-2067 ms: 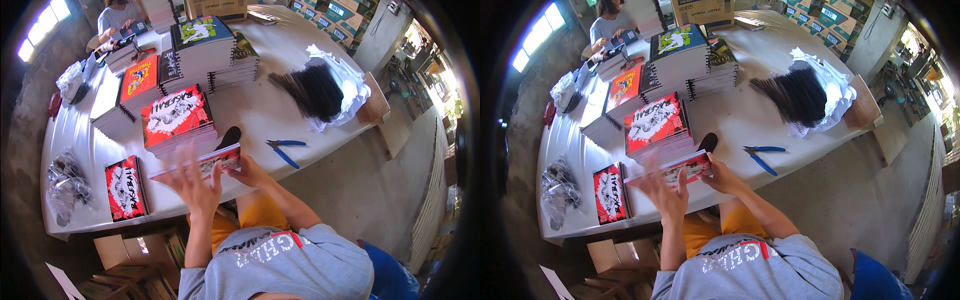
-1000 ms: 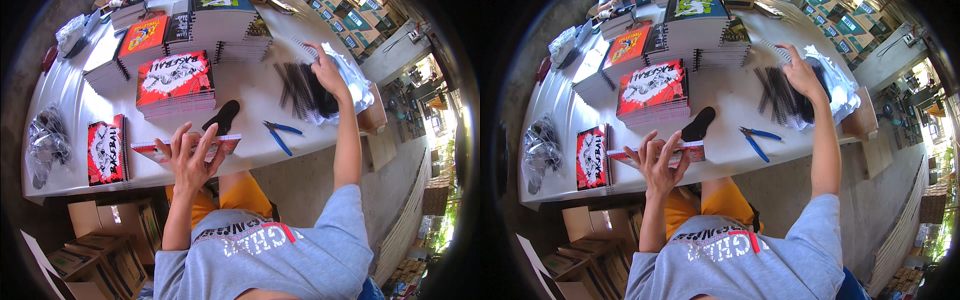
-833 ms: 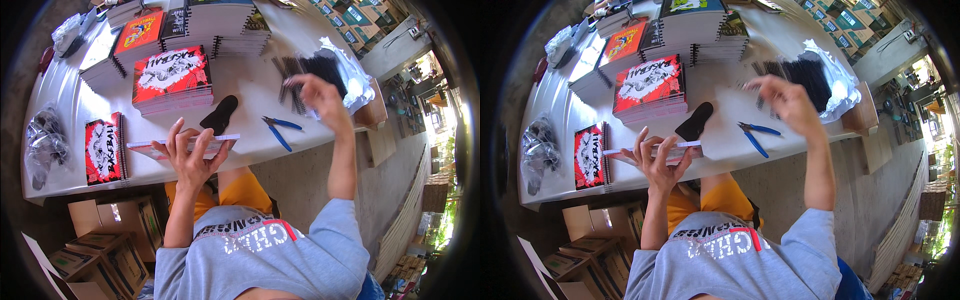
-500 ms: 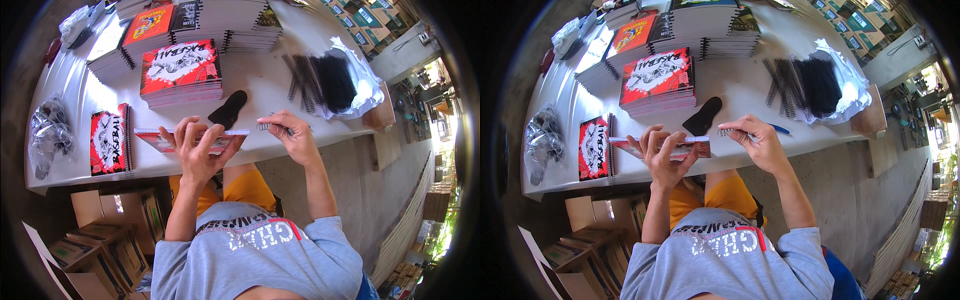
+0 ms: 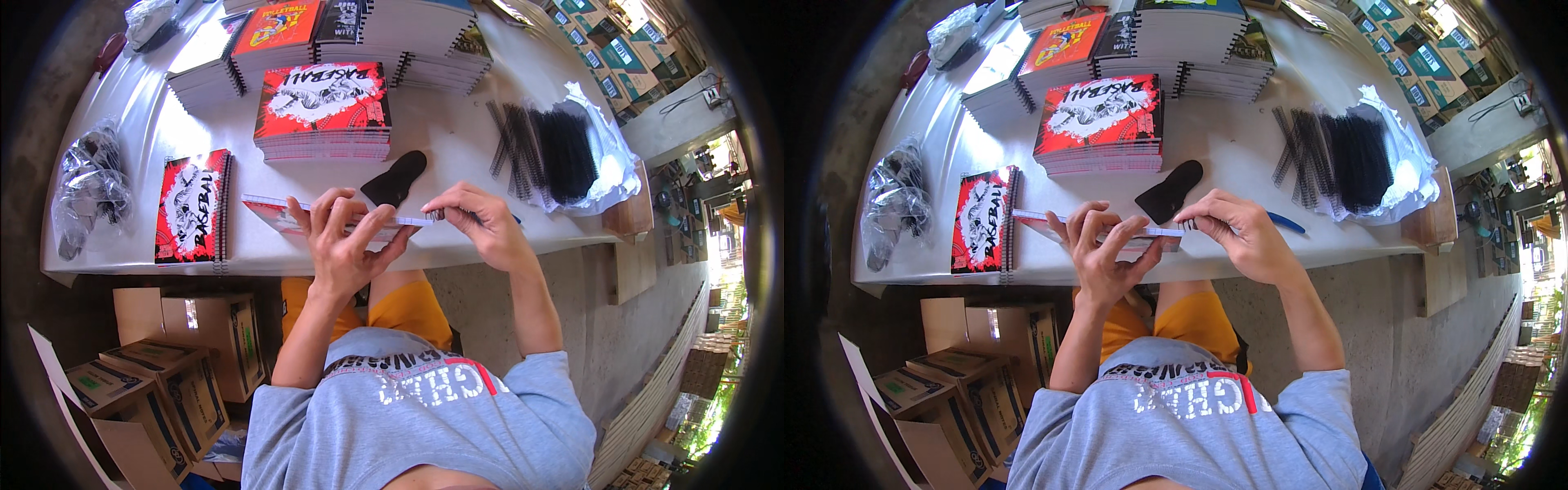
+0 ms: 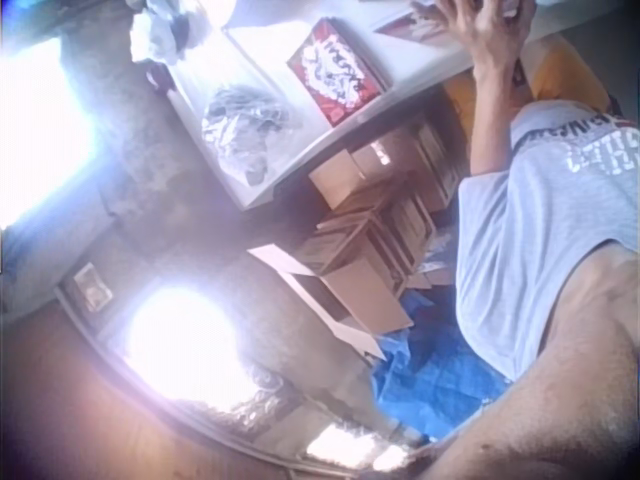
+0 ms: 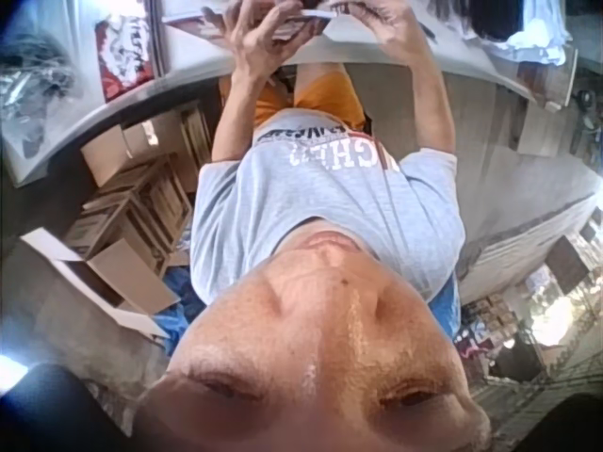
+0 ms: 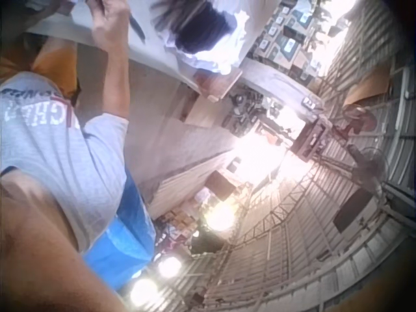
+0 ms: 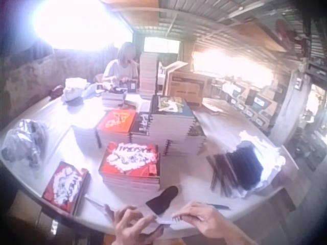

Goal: The person binds notebooks by threading plastic spirals through punched holes in the pages and covers using their hands and a pair of pliers, then places the finished notebooks into a cardboard box.

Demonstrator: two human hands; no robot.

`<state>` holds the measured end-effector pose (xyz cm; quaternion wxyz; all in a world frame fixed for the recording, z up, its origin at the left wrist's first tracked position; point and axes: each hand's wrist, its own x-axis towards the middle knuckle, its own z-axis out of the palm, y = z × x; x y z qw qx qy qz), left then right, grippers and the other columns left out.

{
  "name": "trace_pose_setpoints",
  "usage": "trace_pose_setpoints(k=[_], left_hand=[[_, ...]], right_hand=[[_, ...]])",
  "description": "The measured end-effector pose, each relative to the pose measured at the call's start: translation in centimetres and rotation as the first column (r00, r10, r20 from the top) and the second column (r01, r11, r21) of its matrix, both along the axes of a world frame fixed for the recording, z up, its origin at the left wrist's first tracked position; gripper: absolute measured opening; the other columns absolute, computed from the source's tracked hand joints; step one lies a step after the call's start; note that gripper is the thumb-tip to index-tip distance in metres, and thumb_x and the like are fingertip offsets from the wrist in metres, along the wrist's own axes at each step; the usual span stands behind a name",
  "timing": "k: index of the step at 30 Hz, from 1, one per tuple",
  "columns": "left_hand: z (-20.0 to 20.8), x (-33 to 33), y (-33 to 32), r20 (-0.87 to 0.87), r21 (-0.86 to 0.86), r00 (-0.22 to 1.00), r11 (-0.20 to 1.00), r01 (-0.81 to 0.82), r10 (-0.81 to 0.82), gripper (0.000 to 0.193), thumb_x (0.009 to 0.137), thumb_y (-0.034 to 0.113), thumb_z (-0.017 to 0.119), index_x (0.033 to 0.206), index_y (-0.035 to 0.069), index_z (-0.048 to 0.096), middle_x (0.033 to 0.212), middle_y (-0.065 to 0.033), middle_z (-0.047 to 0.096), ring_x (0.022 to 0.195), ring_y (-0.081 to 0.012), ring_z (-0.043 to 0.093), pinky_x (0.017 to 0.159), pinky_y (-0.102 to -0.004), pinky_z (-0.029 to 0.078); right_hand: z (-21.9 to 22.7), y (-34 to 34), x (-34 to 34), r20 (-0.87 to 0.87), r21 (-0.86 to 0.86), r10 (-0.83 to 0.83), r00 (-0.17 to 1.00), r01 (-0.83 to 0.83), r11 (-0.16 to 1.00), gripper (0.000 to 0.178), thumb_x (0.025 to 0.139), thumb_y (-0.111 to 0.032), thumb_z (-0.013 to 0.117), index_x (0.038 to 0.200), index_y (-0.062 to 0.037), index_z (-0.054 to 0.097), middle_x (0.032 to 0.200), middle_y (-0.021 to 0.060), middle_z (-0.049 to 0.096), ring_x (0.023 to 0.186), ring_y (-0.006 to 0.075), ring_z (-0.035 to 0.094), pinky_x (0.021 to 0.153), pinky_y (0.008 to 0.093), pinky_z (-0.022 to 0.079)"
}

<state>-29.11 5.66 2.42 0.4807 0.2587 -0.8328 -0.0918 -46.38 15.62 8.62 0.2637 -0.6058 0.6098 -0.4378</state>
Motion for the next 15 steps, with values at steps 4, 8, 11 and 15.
trace_pose_setpoints(k=[4,8,11,15], left_hand=[[-0.2,-0.1,0.0,-0.016,-0.009,1.0,1.0,0.022,-0.022,0.024,0.06,0.031,0.079,0.08,0.024,0.067,0.071,0.0041,0.048,0.096,-0.0168,0.052,0.111,-0.0471,0.0],[0.4,0.2,-0.1,-0.016,0.044,0.998,0.997,0.063,-0.063,0.022,0.059,0.03,0.079,0.077,0.023,0.067,0.072,0.0038,0.049,0.095,-0.0172,0.052,0.11,-0.0466,0.002],[0.7,0.3,-0.3,-0.012,0.071,0.996,0.993,0.089,-0.088,0.027,0.057,0.027,0.081,0.081,0.021,0.071,0.072,0.0017,0.05,0.095,-0.0198,0.053,0.108,-0.0449,0.01],[0.9,0.2,-0.2,0.017,0.112,0.996,0.991,0.08,-0.083,0.026,0.057,0.027,0.081,0.08,0.02,0.071,0.073,0.0012,0.05,0.094,-0.0201,0.052,0.108,-0.0456,0.01]], right_hand=[[-0.3,-0.5,-0.4,-0.002,0.095,0.066,0.998,-0.066,0.993,0.028,0.081,0.01,0.052,0.098,-0.007,0.066,0.083,0.0049,0.059,0.07,0.0153,0.055,0.067,0.026,0.043],[0.0,-0.1,-1.2,-0.108,0.079,0.108,0.988,-0.1,0.992,0.028,0.081,0.006,0.054,0.1,-0.0115,0.067,0.079,0.0008,0.058,0.069,0.0138,0.052,0.071,0.0275,0.037],[0.2,0.5,-1.8,-0.298,-0.009,0.119,0.947,-0.128,0.992,0.027,0.082,-0.001,0.058,0.103,-0.0151,0.067,0.077,-0.0017,0.058,0.072,0.0125,0.052,0.075,0.0282,0.029],[0.8,0.6,-1.1,-0.37,0.05,0.108,0.923,-0.096,0.994,0.028,0.079,0.0,0.06,0.103,-0.0103,0.068,0.075,0.0013,0.06,0.071,0.0159,0.055,0.074,0.0296,0.036]])
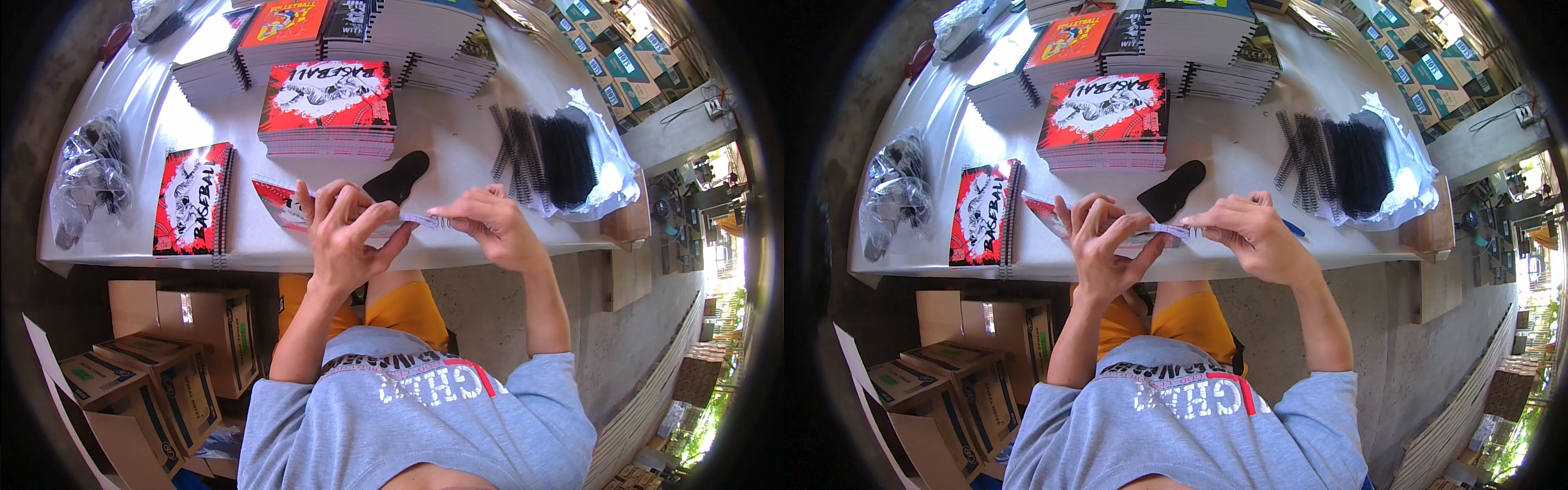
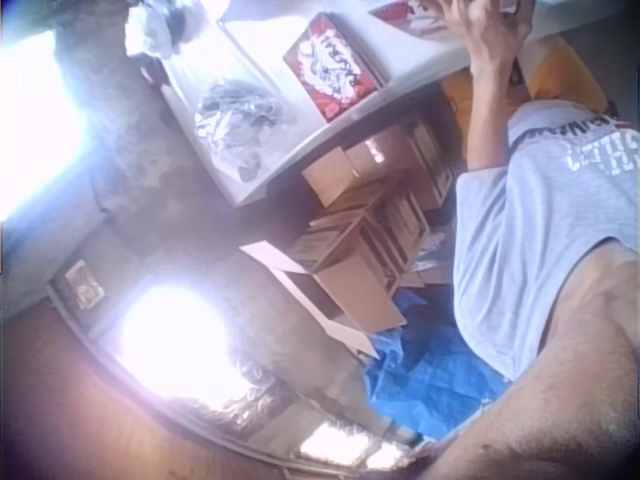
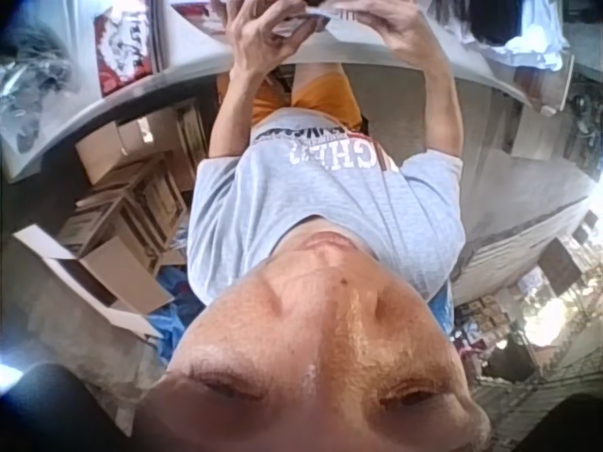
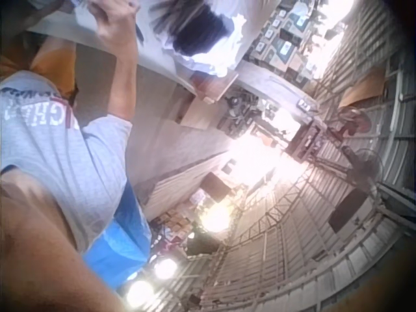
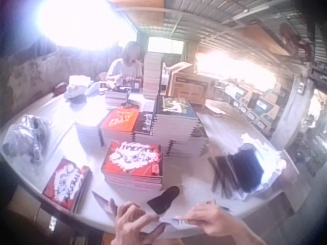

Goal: The person binds notebooks by threading plastic spirals through punched holes in the pages and covers using their hands and a pair of pliers, then places the finished notebooks into a cardboard box.

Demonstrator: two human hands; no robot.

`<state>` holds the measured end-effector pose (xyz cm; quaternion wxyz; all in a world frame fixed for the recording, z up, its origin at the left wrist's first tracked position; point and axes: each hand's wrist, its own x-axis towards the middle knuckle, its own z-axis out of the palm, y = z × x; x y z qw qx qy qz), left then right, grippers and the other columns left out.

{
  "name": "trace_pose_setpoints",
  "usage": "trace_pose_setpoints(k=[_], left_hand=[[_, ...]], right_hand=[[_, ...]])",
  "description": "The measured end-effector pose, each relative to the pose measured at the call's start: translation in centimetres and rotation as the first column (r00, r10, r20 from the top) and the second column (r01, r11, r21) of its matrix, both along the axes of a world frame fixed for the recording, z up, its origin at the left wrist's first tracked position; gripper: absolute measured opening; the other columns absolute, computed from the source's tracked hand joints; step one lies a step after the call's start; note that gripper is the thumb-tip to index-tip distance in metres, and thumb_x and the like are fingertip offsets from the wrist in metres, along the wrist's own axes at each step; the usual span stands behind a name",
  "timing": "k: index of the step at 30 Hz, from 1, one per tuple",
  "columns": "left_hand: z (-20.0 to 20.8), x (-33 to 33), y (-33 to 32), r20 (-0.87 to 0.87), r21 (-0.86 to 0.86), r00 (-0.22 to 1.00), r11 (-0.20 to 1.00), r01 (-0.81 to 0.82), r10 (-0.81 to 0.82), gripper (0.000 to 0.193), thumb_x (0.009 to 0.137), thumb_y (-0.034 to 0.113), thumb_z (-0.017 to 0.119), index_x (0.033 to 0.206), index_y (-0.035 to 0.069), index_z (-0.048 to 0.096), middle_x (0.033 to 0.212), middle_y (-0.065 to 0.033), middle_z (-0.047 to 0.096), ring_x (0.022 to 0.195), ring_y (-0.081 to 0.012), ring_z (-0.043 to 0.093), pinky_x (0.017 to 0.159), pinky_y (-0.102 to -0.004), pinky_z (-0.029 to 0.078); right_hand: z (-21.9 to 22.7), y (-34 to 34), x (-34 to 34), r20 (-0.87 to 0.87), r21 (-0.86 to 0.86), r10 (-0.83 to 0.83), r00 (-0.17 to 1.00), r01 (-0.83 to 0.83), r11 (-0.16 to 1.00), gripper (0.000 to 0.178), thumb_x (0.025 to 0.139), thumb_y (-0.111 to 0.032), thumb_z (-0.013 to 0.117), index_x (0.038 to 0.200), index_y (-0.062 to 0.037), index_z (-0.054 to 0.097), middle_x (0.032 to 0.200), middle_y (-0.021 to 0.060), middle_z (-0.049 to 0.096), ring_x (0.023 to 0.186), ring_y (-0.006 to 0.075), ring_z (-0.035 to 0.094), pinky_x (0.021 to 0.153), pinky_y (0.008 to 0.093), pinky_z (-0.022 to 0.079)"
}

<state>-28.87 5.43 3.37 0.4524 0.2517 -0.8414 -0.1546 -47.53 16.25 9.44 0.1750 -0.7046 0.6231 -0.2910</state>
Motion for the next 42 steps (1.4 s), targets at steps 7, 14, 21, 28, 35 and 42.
trace_pose_setpoints(k=[7,14,21,28,35,42], left_hand=[[-0.2,-0.3,-0.1,-0.039,-0.016,0.999,1.0,-0.013,0.012,0.021,0.06,0.03,0.079,0.076,0.022,0.069,0.074,0.0019,0.049,0.095,-0.0185,0.05,0.109,-0.0462,0.006],[-0.3,-0.2,0.1,-0.05,-0.026,0.998,0.999,-0.03,0.028,0.021,0.061,0.034,0.079,0.073,0.022,0.067,0.074,0.0015,0.049,0.096,-0.0183,0.051,0.11,-0.0468,0.005],[-0.5,-0.9,0.1,-0.072,-0.049,0.996,0.998,-0.047,0.044,0.025,0.061,0.039,0.08,0.072,0.022,0.066,0.071,0.0018,0.048,0.095,-0.0187,0.052,0.109,-0.0483,0.005],[-1.0,-0.6,0.6,-0.052,-0.083,0.996,0.993,-0.079,0.075,0.026,0.062,0.038,0.079,0.074,0.021,0.064,0.072,0.0019,0.047,0.098,-0.0193,0.052,0.108,-0.0493,0.005],[-1.4,-1.1,1.1,-0.096,-0.102,0.986,0.984,-0.148,0.138,0.033,0.059,0.042,0.077,0.069,0.018,0.058,0.077,-0.0026,0.047,0.101,-0.0207,0.051,0.109,-0.05,0.003],[-0.7,-0.6,1.3,-0.038,-0.025,0.989,0.989,-0.143,0.143,0.037,0.057,0.043,0.076,0.066,0.015,0.054,0.078,-0.0037,0.047,0.099,-0.0218,0.051,0.11,-0.0507,0.001]], right_hand=[[-1.1,0.1,0.3,0.141,-0.119,-0.013,0.99,0.03,0.992,0.029,0.081,0.0,0.058,0.107,-0.0116,0.065,0.08,0.0039,0.059,0.073,0.0199,0.054,0.071,0.0298,0.039],[-0.3,0.2,0.7,0.107,0.037,0.024,0.994,-0.028,0.999,0.034,0.077,0.006,0.056,0.106,-0.0094,0.065,0.078,0.0068,0.058,0.073,0.0239,0.055,0.065,0.0321,0.043],[0.0,0.9,1.3,0.056,0.052,-0.1,0.993,0.097,0.994,0.04,0.076,0.008,0.053,0.112,-0.0094,0.058,0.075,0.0088,0.056,0.065,0.0216,0.052,0.06,0.0314,0.044],[0.2,0.4,1.5,0.43,0.216,-0.201,0.88,0.116,0.97,0.032,0.082,-0.003,0.06,0.113,-0.0075,0.055,0.081,0.007,0.059,0.063,0.0151,0.051,0.057,0.0275,0.044],[-0.8,1.0,1.3,0.053,-0.224,-0.101,0.993,0.11,0.968,0.022,0.085,-0.002,0.057,0.106,-0.0058,0.06,0.081,0.007,0.06,0.065,0.0136,0.052,0.06,0.0253,0.045],[2.5,-0.8,0.3,0.294,0.466,-0.066,0.953,-0.083,0.881,0.027,0.086,0.003,0.048,0.107,-0.0062,0.061,0.082,0.0087,0.063,0.075,0.0126,0.061,0.063,0.0262,0.047]])
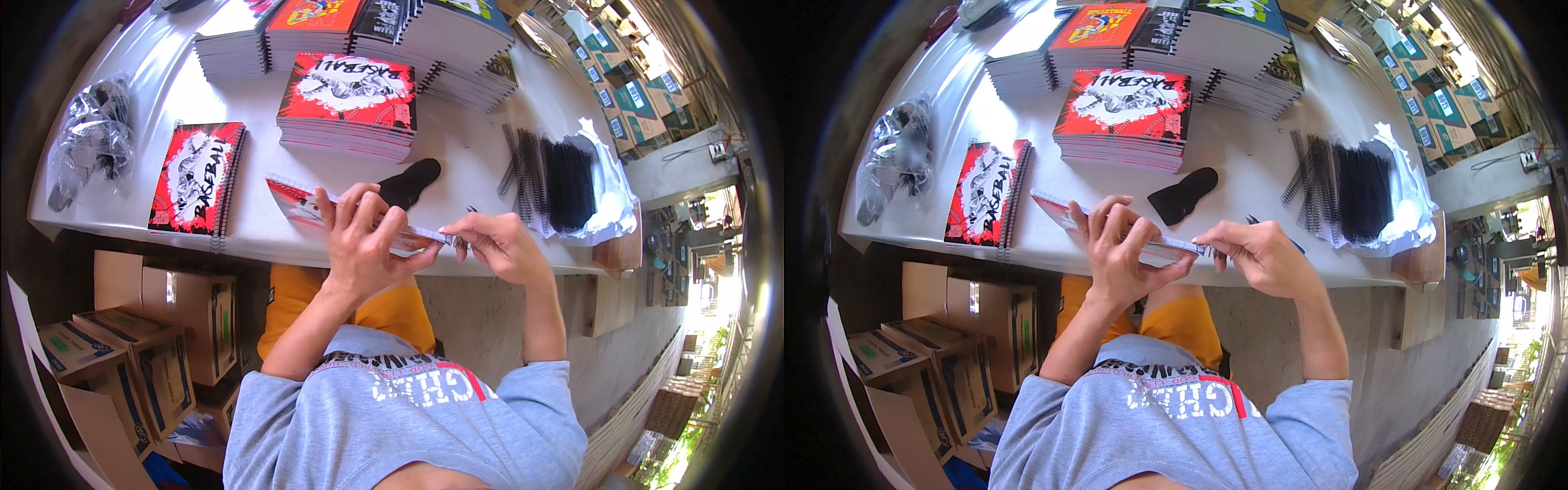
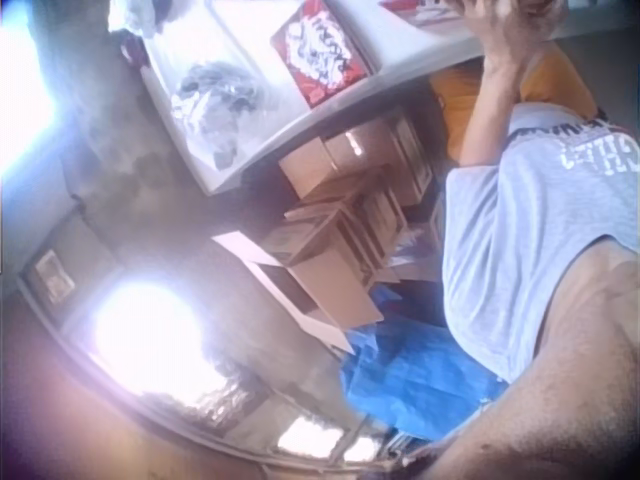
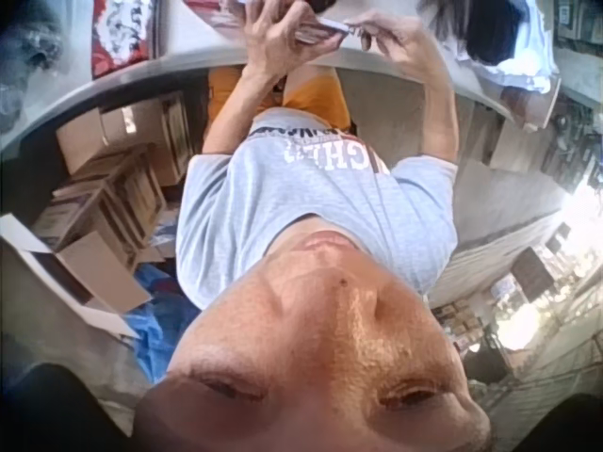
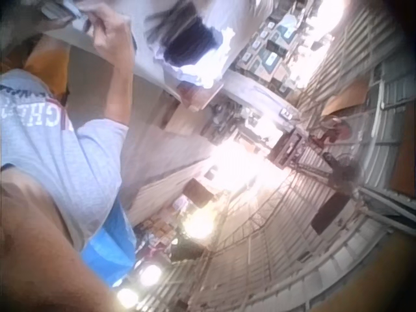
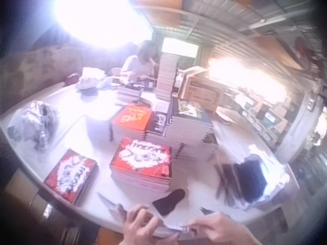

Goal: The person binds notebooks by threading plastic spirals through punched holes in the pages and covers using their hands and a pair of pliers, then places the finished notebooks into a cardboard box.

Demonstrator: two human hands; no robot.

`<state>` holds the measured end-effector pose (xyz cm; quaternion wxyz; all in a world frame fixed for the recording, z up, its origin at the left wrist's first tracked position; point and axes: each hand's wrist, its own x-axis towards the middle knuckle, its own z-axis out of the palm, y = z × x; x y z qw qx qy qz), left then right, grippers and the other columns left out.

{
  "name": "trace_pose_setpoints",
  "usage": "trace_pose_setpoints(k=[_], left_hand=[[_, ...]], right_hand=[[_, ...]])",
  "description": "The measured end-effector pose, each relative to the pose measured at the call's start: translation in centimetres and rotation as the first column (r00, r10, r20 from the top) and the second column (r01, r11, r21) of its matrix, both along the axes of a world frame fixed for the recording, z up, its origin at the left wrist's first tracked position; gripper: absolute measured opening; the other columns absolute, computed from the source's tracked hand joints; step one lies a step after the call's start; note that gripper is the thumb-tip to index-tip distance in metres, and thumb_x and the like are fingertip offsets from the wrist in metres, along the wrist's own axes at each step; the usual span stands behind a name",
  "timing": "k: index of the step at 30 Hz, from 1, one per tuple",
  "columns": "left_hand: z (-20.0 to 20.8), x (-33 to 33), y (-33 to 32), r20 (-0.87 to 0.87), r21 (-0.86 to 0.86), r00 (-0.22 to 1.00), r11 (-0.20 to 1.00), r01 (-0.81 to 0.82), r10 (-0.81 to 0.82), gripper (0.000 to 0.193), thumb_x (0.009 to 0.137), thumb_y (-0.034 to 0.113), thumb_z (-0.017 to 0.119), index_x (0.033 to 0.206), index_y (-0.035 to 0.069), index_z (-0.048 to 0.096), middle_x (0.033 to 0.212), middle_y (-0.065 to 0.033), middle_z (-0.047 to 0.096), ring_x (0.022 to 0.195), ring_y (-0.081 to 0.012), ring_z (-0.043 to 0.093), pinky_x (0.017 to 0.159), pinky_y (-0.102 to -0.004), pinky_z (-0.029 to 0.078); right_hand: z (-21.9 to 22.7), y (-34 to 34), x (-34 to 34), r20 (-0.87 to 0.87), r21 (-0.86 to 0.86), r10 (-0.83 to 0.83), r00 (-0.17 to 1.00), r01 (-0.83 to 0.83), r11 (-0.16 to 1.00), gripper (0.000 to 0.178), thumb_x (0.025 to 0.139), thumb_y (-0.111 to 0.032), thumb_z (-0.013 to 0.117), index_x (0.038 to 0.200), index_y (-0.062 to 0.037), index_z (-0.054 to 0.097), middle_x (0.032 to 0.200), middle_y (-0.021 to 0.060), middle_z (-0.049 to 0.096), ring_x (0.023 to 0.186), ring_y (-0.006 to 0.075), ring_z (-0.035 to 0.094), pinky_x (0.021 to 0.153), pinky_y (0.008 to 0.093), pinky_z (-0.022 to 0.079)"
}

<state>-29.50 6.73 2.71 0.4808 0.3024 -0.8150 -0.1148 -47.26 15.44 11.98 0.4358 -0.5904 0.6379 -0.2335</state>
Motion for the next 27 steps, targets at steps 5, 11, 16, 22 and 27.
trace_pose_setpoints(k=[5,11,16,22,27], left_hand=[[-1.2,1.1,-0.8,-0.017,-0.082,0.999,0.995,0.049,-0.051,0.042,0.058,0.047,0.076,0.064,0.014,0.051,0.077,-0.0039,0.047,0.098,-0.0224,0.051,0.11,-0.0506,0.003],[-1.2,0.9,-0.7,-0.034,-0.112,0.999,0.993,0.038,-0.042,0.048,0.055,0.054,0.078,0.067,0.015,0.053,0.074,-0.0033,0.047,0.104,-0.0235,0.051,0.11,-0.0516,0.005],[-1.1,1.5,-0.6,0.003,-0.119,1.0,0.993,0.021,-0.021,0.048,0.054,0.053,0.08,0.07,0.015,0.054,0.074,-0.0039,0.047,0.11,-0.0259,0.05,0.11,-0.0529,0.006],[-0.5,1.0,-0.5,-0.001,-0.061,1.0,0.998,0.031,-0.031,0.051,0.06,0.056,0.074,0.067,0.011,0.05,0.081,-0.0059,0.046,0.117,-0.0279,0.046,0.109,-0.0516,0.004],[-0.2,0.9,-0.9,0.051,-0.072,0.999,0.997,-0.001,0.004,0.05,0.063,0.056,0.073,0.064,0.011,0.05,0.078,-0.0059,0.046,0.12,-0.0279,0.044,0.108,-0.0508,0.007]], right_hand=[[-0.8,-5.9,-4.0,-0.212,-0.26,0.338,0.917,-0.386,0.885,0.031,0.075,0.0,0.056,0.105,-0.0071,0.06,0.11,0.0116,0.06,0.1,0.0251,0.058,0.087,0.0335,0.045],[-12.5,-9.0,-5.0,-0.673,-0.394,0.16,0.722,-0.533,0.749,0.056,0.062,0.003,0.062,0.115,-0.0139,0.055,0.131,0.0108,0.047,0.112,0.0333,0.048,0.098,0.0402,0.039],[-13.6,-6.9,-3.6,-0.326,-0.489,-0.062,0.943,-0.112,0.865,0.06,0.066,0.004,0.062,0.122,-0.0162,0.052,0.12,0.01,0.051,0.109,0.0266,0.051,0.093,0.0395,0.04],[-9.3,-3.5,-2.1,0.631,-0.049,-0.306,0.713,0.43,0.901,0.045,0.072,0.011,0.062,0.114,-0.0008,0.053,0.112,0.0023,0.053,0.101,0.0104,0.051,0.089,0.0253,0.042],[-6.5,-1.6,0.7,0.652,-0.55,0.339,0.679,0.115,0.827,0.024,0.087,-0.019,0.052,0.093,-0.0003,0.066,0.104,0.0161,0.054,0.101,0.0214,0.051,0.096,0.0368,0.037]])
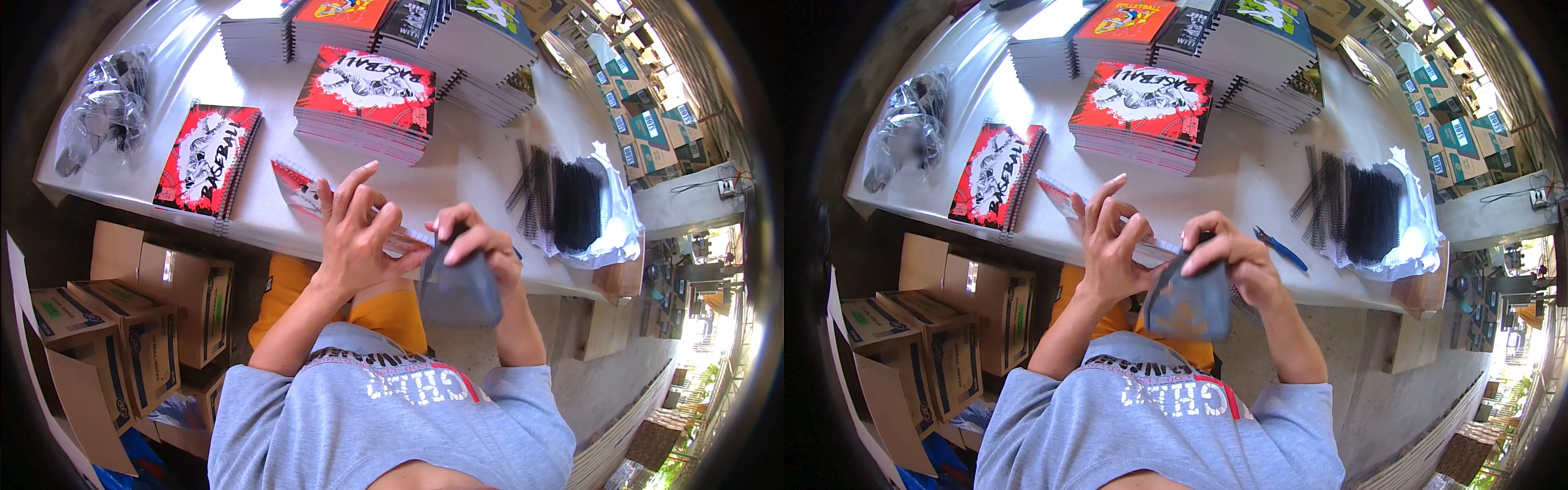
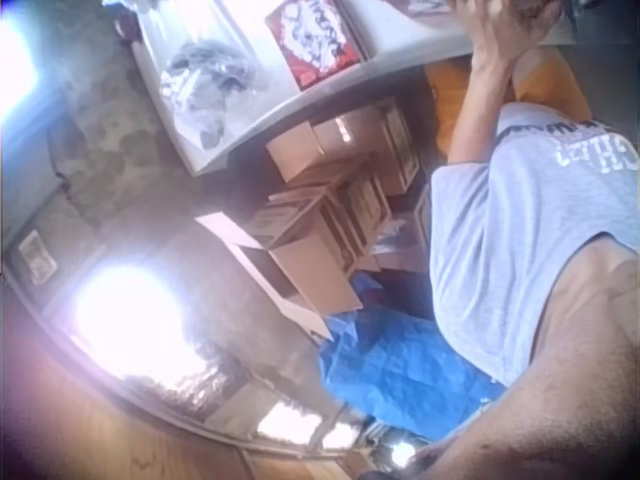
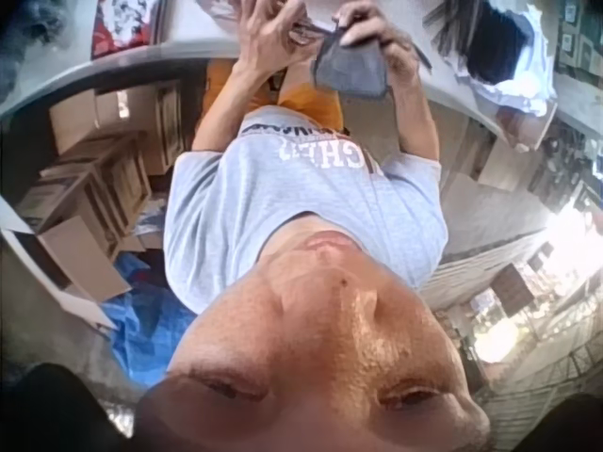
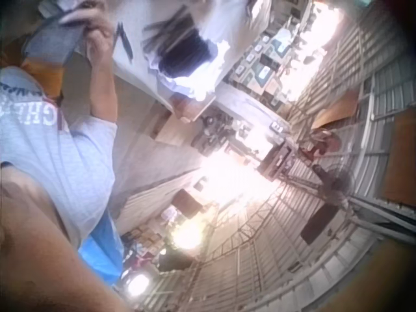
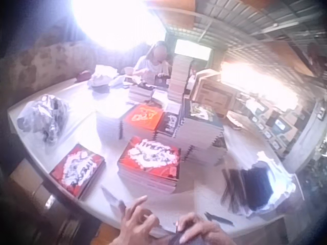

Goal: The person binds notebooks by threading plastic spirals through punched holes in the pages and covers using their hands and a pair of pliers, then places the finished notebooks into a cardboard box.

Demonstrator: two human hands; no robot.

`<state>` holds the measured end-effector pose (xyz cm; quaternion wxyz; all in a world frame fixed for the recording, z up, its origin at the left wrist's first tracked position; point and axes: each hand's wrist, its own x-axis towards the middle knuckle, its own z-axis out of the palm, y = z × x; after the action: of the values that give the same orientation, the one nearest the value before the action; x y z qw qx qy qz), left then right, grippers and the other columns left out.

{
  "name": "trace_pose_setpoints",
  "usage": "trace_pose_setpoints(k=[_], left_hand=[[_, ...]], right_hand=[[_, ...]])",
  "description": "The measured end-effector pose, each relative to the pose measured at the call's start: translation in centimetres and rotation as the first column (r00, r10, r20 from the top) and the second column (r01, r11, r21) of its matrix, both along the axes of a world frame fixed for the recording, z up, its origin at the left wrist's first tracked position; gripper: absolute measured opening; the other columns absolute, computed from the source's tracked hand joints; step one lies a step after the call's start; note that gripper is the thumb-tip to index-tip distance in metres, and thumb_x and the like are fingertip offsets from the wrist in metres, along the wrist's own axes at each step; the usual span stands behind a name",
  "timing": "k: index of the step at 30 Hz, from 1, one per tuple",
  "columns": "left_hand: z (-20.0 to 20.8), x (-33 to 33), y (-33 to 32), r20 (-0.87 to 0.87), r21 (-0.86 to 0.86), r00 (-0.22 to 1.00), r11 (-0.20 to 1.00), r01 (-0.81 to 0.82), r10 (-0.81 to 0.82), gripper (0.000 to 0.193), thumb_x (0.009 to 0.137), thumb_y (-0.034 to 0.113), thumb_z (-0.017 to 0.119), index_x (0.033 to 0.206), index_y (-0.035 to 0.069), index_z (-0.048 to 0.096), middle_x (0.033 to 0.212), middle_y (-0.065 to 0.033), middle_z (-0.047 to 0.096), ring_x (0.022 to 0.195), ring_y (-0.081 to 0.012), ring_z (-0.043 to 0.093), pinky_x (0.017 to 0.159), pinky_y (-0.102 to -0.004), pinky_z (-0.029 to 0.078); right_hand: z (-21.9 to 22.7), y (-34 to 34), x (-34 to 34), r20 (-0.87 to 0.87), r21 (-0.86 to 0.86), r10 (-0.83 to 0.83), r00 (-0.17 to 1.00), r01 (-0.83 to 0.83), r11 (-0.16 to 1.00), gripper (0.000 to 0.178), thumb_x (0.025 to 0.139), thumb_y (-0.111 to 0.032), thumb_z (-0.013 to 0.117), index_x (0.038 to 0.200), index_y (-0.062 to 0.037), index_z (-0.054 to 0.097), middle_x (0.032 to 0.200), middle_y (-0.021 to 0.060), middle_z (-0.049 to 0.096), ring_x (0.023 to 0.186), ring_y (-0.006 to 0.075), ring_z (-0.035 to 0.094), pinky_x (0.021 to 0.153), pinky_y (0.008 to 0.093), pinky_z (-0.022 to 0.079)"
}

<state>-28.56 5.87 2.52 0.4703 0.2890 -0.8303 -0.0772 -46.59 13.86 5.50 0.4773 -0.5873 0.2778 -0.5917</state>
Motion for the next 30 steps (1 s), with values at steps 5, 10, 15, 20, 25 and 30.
trace_pose_setpoints(k=[5,10,15,20,25,30], left_hand=[[-0.5,0.2,0.1,-0.054,0.016,0.997,0.999,0.05,-0.049,0.05,0.064,0.055,0.073,0.061,0.011,0.049,0.074,-0.0055,0.043,0.119,-0.0277,0.045,0.107,-0.0511,0.008],[-0.6,0.7,-0.1,-0.039,0.044,0.998,0.998,0.052,-0.051,0.042,0.06,0.049,0.078,0.059,0.013,0.056,0.071,-0.0066,0.051,0.119,-0.0292,0.047,0.109,-0.0497,0.009],[-0.6,1.0,0.1,-0.081,0.038,0.993,0.995,0.092,-0.088,0.044,0.06,0.047,0.078,0.068,0.011,0.054,0.075,-0.0059,0.045,0.117,-0.0265,0.047,0.108,-0.0506,0.009],[-0.2,1.1,-0.3,-0.081,0.069,0.988,0.988,0.136,-0.13,0.059,0.057,0.044,0.081,0.099,0.012,0.056,0.087,-0.0073,0.054,0.116,-0.0254,0.048,0.108,-0.0498,0.011],[-1.0,1.0,-0.8,-0.161,0.057,0.974,0.984,0.17,-0.159,0.088,0.051,0.042,0.084,0.123,0.01,0.043,0.112,-0.0092,0.056,0.116,-0.0247,0.048,0.108,-0.0494,0.013],[-1.5,1.1,-0.6,-0.285,0.109,0.943,0.972,0.209,-0.171,0.09,0.05,0.046,0.084,0.122,0.009,0.044,0.107,-0.0102,0.056,0.117,-0.0257,0.047,0.109,-0.0543,0.007]], right_hand=[[-2.2,-0.3,-0.9,-0.144,0.166,-0.116,0.983,0.139,0.976,0.025,0.087,-0.016,0.051,0.09,-0.0005,0.07,0.103,0.0194,0.061,0.099,0.0245,0.057,0.091,0.0365,0.043],[-1.4,-1.1,-0.5,-0.022,-0.042,-0.076,0.997,0.075,0.996,0.017,0.077,-0.005,0.062,0.091,0.0003,0.07,0.099,0.0169,0.066,0.089,0.0259,0.064,0.083,0.0311,0.049],[-1.3,-1.9,-1.3,-0.269,0.048,-0.302,0.914,0.326,0.944,0.03,0.065,0.009,0.063,0.091,-0.0038,0.071,0.09,0.0135,0.068,0.087,0.0261,0.064,0.076,0.0297,0.05],[-0.9,-2.9,-1.2,-0.53,-0.148,-0.232,0.816,0.181,0.972,0.033,0.062,0.012,0.062,0.091,-0.0035,0.071,0.088,0.013,0.068,0.083,0.025,0.064,0.076,0.0304,0.05],[2.0,-3.7,0.4,-0.505,-0.186,-0.09,0.858,-0.007,0.982,0.038,0.058,0.012,0.062,0.091,-0.0059,0.072,0.09,0.0112,0.069,0.077,0.0209,0.063,0.073,0.0303,0.049],[0.4,-4.4,0.2,-0.177,-0.11,-0.14,0.974,0.122,0.986,0.04,0.058,0.012,0.06,0.091,-0.0075,0.072,0.089,0.0087,0.07,0.076,0.0199,0.062,0.07,0.0286,0.049]])
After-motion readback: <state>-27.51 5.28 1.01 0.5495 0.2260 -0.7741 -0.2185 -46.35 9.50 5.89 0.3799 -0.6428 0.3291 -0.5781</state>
